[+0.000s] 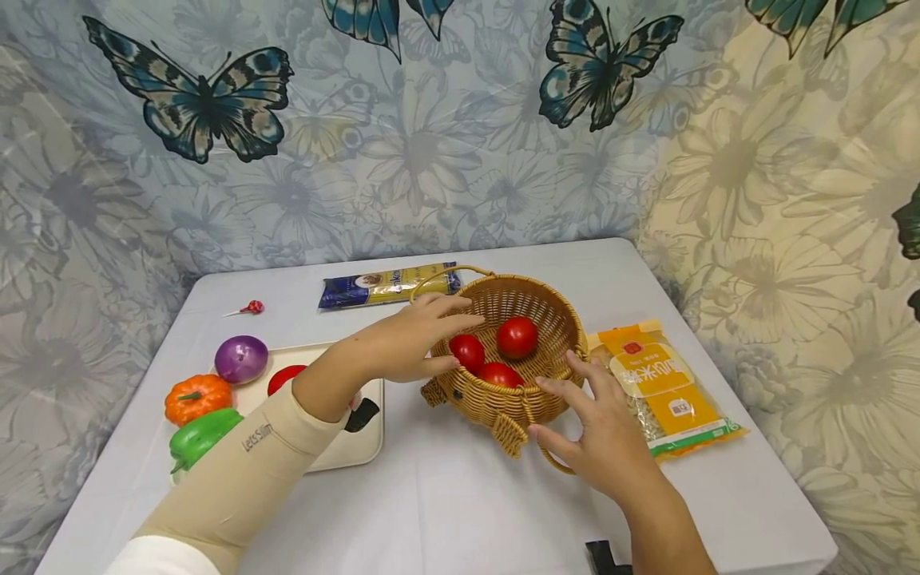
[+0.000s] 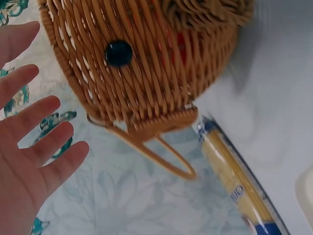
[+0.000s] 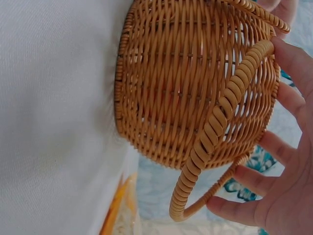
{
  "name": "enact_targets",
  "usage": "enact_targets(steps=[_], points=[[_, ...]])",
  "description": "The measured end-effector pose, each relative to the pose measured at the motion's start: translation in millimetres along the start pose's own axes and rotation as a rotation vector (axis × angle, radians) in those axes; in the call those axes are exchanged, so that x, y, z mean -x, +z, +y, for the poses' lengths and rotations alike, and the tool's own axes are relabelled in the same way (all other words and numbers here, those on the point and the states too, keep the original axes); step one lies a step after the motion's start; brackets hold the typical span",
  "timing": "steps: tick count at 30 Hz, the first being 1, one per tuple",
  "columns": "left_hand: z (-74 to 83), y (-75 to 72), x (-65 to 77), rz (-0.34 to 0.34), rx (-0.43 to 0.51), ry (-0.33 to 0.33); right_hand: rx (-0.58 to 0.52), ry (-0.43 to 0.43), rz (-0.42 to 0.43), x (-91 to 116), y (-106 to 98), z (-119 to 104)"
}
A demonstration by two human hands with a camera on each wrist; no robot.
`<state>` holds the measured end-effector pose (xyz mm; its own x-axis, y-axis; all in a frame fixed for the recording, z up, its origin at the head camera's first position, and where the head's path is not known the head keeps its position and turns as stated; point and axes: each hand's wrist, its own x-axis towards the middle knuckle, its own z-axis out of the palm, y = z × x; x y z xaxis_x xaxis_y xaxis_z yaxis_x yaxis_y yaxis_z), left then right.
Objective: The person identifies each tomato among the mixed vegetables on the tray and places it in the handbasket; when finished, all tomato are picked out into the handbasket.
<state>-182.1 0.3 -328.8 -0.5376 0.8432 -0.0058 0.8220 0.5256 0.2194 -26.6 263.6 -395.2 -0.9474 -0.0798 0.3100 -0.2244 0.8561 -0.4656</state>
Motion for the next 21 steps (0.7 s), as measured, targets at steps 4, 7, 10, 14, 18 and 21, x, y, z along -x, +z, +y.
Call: enact_targets(steps=[4,7,10,14,18,21], points=[[-8.1,-1.0,14.7,-0.007,0.021,-0.045,-0.006,-0.001,0.003,0,0,0],[-15.9,-0.4,26.9,-0.016,0.028,-0.085,-0.006,0.006,-0.002,0,0,-1],[-24.5,1.5,39.7,-0.014,0.018,-0.119,0.001,0.009,-0.008,0,-1,-1],[-35.3,6.4,56.1,-0.016,0.003,-0.163,0.007,0.001,-0.007,0,0,-2],[-43.0,12.2,69.7,-0.045,0.005,-0.214,0.008,0.002,-0.009,0,0,-3],[-47.1,16.5,78.0,-0.074,0.018,-0.245,0.003,0.005,-0.008,-1,0,-4]])
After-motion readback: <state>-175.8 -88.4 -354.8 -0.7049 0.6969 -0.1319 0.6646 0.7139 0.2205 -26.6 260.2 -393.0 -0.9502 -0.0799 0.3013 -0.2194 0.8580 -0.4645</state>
